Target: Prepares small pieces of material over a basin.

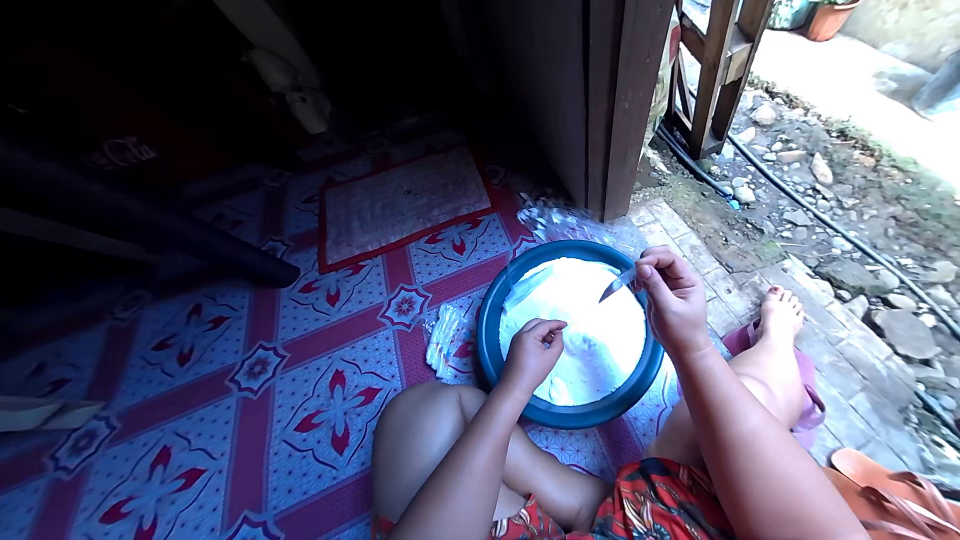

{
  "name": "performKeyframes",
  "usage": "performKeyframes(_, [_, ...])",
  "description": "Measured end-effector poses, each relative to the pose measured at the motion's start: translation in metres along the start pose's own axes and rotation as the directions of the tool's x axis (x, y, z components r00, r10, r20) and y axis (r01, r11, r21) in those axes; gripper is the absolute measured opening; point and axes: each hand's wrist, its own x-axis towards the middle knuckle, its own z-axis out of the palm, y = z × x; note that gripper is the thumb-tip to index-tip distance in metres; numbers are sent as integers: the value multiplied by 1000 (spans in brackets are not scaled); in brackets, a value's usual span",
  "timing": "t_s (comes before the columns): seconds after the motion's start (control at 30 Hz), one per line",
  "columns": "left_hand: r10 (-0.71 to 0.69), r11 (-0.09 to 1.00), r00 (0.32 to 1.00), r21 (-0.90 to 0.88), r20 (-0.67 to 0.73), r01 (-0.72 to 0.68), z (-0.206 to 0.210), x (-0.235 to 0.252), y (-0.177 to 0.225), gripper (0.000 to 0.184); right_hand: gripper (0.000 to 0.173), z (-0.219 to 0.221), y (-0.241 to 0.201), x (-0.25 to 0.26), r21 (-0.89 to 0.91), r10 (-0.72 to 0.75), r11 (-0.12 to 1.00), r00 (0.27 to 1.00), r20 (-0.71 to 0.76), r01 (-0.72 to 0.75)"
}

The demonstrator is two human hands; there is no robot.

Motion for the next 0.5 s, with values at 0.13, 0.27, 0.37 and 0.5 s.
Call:
performKeyframes(0.13, [13,1000,999,-5,-45,-13,-5,-1,5,22,8,-9,-1,3,62,28,998,997,-77,-24])
performKeyframes(0.27, [64,995,997,-75,-31,-66,-6,-1,10,24,6,-14,-8,6,53,35,998,997,-65,-32])
performKeyframes(0.37, [99,991,994,-100,48,-94,-2,0,20,24,7,-22,-30,20,-45,-7,999,998,-56,5])
performKeyframes(0.5, [148,985,974,-116,173,-129,9,4,41,24,5,-34,-80,51,-312,43,949,999,7,-39])
